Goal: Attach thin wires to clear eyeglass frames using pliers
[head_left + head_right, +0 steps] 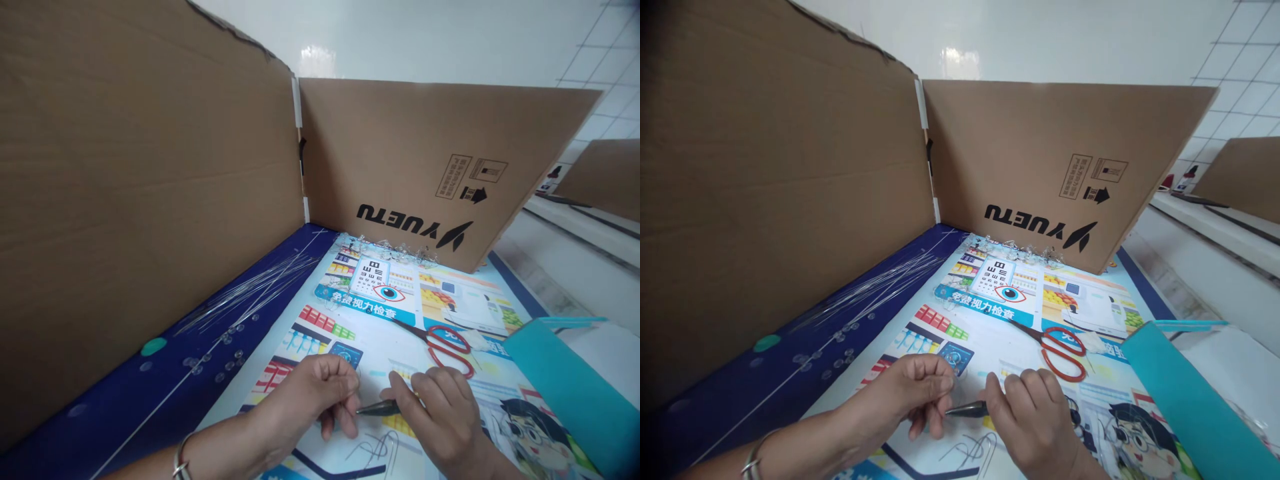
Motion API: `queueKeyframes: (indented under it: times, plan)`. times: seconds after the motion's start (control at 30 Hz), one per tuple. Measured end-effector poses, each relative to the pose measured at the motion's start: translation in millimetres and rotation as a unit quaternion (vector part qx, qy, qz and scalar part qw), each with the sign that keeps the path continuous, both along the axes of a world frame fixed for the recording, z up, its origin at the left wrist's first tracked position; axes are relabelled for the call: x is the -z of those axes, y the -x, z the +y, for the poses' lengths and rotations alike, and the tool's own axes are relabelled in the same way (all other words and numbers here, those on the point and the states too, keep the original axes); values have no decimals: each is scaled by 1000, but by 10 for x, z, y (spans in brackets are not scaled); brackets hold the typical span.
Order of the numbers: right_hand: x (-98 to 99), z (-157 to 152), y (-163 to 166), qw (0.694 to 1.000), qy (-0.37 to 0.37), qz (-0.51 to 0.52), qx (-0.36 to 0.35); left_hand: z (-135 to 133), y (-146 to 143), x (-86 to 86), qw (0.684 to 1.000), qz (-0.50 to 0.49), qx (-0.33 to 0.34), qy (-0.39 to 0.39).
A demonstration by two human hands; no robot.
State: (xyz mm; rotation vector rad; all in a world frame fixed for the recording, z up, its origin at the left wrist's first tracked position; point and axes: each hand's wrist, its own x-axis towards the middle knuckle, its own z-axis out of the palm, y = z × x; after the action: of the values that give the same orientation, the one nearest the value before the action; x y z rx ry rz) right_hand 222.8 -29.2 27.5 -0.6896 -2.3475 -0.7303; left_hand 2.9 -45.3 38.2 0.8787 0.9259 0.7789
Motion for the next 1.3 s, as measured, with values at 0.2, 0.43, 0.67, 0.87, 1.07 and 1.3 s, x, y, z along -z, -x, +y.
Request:
queueKeyframes:
  times: [0.2,0.43,0.67,0.87,1.07,1.3]
  plan:
    - [-12,-7,0,1000,-3,4,0,18,-8,-20,1000,-5,-8,11]
    - [-25,-9,14,1000,1,3,-3,13,-3,-2,1000,-1,-6,7]
    - [-6,-3,-10,999,20,-26,8,18,-3,3,1000,17,-14,-14]
    - [-11,-11,5,998,32,-44,12,16,11,-31,998,39,-5,-48]
    - [-12,-11,32,997,54,-54,23,27,13,-44,994,70,-7,-81]
    - [51,-7,47,994,84,-54,35,-7,38,-74,976,144,2,-166]
